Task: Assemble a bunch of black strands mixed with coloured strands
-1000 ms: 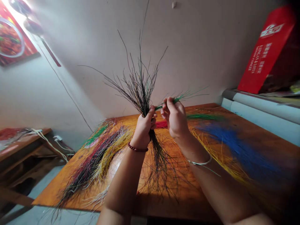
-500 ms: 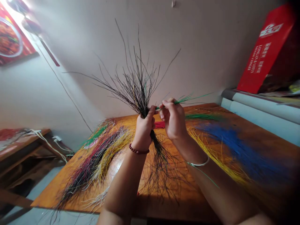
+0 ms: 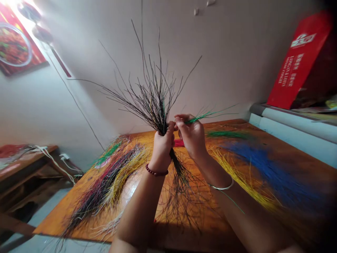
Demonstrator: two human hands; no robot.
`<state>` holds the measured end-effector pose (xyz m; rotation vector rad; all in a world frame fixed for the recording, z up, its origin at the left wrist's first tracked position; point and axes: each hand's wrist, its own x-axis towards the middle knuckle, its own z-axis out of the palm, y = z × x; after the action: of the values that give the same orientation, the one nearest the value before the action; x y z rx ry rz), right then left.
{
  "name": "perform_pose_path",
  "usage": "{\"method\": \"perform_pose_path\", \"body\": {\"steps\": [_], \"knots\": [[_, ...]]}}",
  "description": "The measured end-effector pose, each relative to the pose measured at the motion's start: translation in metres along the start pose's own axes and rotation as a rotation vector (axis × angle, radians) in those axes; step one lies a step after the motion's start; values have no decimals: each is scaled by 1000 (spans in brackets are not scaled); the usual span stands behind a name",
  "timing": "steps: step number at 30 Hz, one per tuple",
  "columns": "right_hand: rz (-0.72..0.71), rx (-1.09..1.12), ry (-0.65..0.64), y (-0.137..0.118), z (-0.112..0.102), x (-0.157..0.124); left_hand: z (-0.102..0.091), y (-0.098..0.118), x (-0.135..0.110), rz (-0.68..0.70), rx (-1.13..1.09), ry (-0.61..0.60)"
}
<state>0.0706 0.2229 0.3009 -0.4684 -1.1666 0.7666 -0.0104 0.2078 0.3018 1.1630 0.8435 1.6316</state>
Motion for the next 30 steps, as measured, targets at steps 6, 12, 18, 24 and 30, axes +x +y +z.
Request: {"method": "perform_pose_path", "body": {"steps": [6,12,18,24,30], "knots": [[18,64,-40,-4,-3,1,2,2,-2,-8,-48,-4],[149,297,-113,-6,-2,0,3,3,-5,-16,-149,-11],[112,231,-65,-4,2,-2,5,0,-3,-16,-11,96],[-52,37,25,0,2,-4,3,-13,3,-76,27,50],[-141,-33,32,-1,-8,3,4,-13,-4,-161,26,-85]]}}
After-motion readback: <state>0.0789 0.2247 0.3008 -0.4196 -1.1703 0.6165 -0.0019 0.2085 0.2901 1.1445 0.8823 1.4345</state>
